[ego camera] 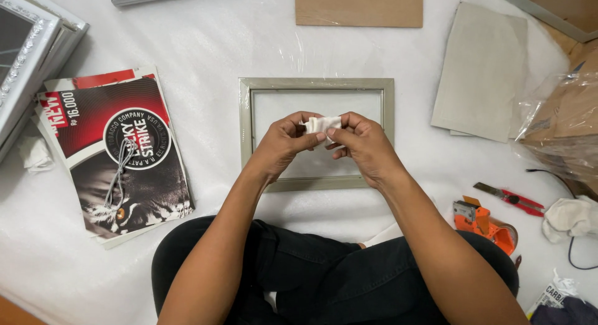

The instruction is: Cleaning the glass of a picture frame and preparing it for assembly

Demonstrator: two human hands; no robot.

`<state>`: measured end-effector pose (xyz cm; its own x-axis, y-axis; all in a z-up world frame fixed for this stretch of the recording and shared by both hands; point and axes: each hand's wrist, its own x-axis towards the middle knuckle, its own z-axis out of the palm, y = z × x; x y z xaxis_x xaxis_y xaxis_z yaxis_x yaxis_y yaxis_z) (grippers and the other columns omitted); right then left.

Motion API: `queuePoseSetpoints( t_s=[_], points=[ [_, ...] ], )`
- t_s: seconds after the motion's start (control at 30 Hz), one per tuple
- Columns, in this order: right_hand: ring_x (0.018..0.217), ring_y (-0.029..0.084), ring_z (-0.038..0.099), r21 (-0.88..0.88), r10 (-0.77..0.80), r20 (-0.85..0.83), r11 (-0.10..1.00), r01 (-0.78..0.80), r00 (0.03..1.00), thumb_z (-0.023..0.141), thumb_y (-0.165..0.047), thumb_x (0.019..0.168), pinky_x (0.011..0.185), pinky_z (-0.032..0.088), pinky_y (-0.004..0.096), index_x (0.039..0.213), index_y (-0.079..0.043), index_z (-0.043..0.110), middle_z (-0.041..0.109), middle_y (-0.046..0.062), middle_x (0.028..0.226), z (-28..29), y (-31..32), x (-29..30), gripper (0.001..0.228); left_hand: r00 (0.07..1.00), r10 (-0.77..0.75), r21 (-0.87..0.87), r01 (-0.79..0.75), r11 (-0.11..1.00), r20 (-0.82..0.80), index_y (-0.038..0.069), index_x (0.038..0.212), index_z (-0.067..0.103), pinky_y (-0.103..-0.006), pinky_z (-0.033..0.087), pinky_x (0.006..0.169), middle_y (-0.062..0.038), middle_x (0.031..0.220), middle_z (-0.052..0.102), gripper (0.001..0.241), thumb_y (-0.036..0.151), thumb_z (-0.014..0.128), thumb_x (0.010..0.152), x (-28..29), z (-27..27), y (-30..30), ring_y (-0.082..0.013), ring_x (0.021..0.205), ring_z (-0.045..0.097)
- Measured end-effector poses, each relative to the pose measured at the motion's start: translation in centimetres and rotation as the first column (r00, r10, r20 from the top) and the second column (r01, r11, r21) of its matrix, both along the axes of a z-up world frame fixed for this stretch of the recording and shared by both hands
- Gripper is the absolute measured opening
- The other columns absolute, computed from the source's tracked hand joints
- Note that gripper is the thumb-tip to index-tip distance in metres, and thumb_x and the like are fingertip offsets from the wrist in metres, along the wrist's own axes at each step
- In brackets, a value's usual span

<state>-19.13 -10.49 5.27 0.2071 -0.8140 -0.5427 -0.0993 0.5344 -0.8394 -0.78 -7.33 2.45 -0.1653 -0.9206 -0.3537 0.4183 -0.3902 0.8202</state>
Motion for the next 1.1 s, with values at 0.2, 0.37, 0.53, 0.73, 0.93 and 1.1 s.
queuePoseSetpoints(
  t_s=[0.2,0.37,0.53,0.73,0.93,1.1],
  points=[
    [0.072,0.017,0.072,-0.004,-0.065,0.026,0.998,0.065,0.998,0.067,-0.009,0.094,0.057,0.061,0.023,0.105,0.000,0.063,0.066,0.009,0.084,-0.2,-0.3,-0.3,0.014,0.998,0.064,0.010,-0.065,0.998,0.027,-0.001,0.104,0.067,-0.0312,0.064,0.075,-0.007,0.087,0.061,0.024,0.008,0.081,0.087,0.1,-1.7,-0.4,-0.0140,0.079,0.066],
    [0.075,0.017,0.071,-0.005,-0.133,0.031,0.991,0.133,0.991,0.070,-0.014,0.094,0.061,0.061,0.026,0.111,0.000,0.062,0.067,0.010,0.089,0.8,-0.3,0.3,0.023,0.991,0.122,0.015,-0.122,0.992,0.047,-0.003,0.106,0.064,-0.0312,0.065,0.076,-0.009,0.086,0.062,0.023,0.006,0.076,0.090,0.2,-1.5,-0.6,-0.0147,0.077,0.068],
    [0.078,0.017,0.073,0.032,-0.113,0.046,0.993,0.112,0.992,0.081,-0.022,0.089,0.062,0.062,0.026,0.109,-0.002,0.067,0.069,0.008,0.091,0.0,0.3,0.6,0.031,0.990,0.143,0.031,-0.143,0.989,0.014,-0.004,0.108,0.061,-0.0283,0.065,0.076,-0.008,0.086,0.064,0.028,0.005,0.078,0.088,0.1,-2.1,-0.6,-0.0133,0.076,0.070],
    [0.076,0.017,0.072,-0.056,-0.155,-0.016,0.986,0.154,0.988,0.080,-0.017,0.092,0.062,0.060,0.024,0.106,-0.001,0.071,0.070,0.009,0.089,-0.3,0.2,0.4,0.023,0.999,0.044,0.001,-0.044,0.999,0.017,-0.007,0.117,0.059,-0.0318,0.066,0.070,-0.014,0.083,0.068,0.035,-0.004,0.073,0.085,0.1,-2.8,-0.6,-0.0178,0.069,0.073],
    [0.069,0.012,0.069,-0.172,-0.079,-0.069,0.983,0.066,0.994,0.081,-0.015,0.093,0.061,0.061,0.022,0.098,0.001,0.074,0.069,0.009,0.076,-0.1,-0.1,0.0,0.018,1.000,-0.016,0.053,0.016,0.998,-0.003,-0.016,0.112,0.062,-0.0273,0.065,0.060,-0.018,0.079,0.069,0.036,0.001,0.078,0.084,-0.3,-0.4,-0.3,-0.0189,0.064,0.074],
    [0.065,0.011,0.065,-0.255,-0.087,-0.108,0.965,0.057,0.990,0.079,-0.015,0.095,0.064,0.062,0.024,0.098,0.001,0.075,0.065,0.008,0.070,0.2,-0.3,-0.3,0.016,0.982,-0.184,0.116,0.178,0.977,0.044,-0.010,0.092,0.070,-0.0256,0.062,0.050,-0.020,0.071,0.072,0.019,0.003,0.080,0.082,0.2,0.5,0.0,-0.0177,0.054,0.071]
  ],
)
